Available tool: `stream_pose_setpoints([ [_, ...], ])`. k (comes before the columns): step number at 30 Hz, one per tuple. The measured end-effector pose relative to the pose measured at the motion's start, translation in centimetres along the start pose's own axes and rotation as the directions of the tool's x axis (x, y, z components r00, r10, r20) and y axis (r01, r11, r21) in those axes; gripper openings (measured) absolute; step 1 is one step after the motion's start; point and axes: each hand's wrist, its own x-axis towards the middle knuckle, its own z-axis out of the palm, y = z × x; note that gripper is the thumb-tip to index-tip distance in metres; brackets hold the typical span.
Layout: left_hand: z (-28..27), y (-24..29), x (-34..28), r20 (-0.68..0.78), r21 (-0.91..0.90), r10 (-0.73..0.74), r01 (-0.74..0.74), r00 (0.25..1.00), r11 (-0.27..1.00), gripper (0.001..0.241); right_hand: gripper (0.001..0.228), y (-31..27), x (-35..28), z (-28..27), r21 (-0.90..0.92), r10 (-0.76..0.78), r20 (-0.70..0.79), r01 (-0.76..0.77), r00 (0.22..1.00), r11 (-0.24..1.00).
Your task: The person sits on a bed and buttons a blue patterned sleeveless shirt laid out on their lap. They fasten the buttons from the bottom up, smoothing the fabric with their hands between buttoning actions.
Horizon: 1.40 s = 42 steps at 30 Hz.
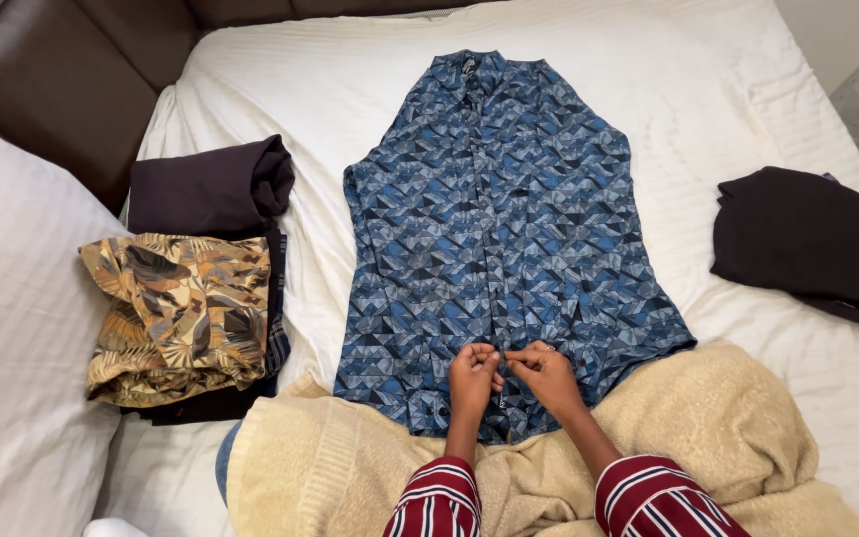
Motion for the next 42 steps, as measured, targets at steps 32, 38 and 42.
stream_pose_setpoints([
  [32,1.8,7.1,-11.3,0.290,0.861,0.440,-0.432,0.850,0.268,0.049,0.032,-7.9,-9.8,-1.7,-0.495,-0.328,-0.152,0.215,0.933,0.842],
  [38,1.8,6.4,-12.0,0.383,0.725,0.418,-0.548,0.824,0.416,0.040,0.022,-9.4,-11.0,-1.9,-0.518,-0.517,-0.145,0.381,0.843,0.766],
  [42,1.1,3.7,-10.8,0.424,0.731,0.369,-0.553,0.827,0.399,0.027,0.020,-6.8,-10.0,-1.5,-0.492,-0.232,0.027,0.215,0.972,0.844],
])
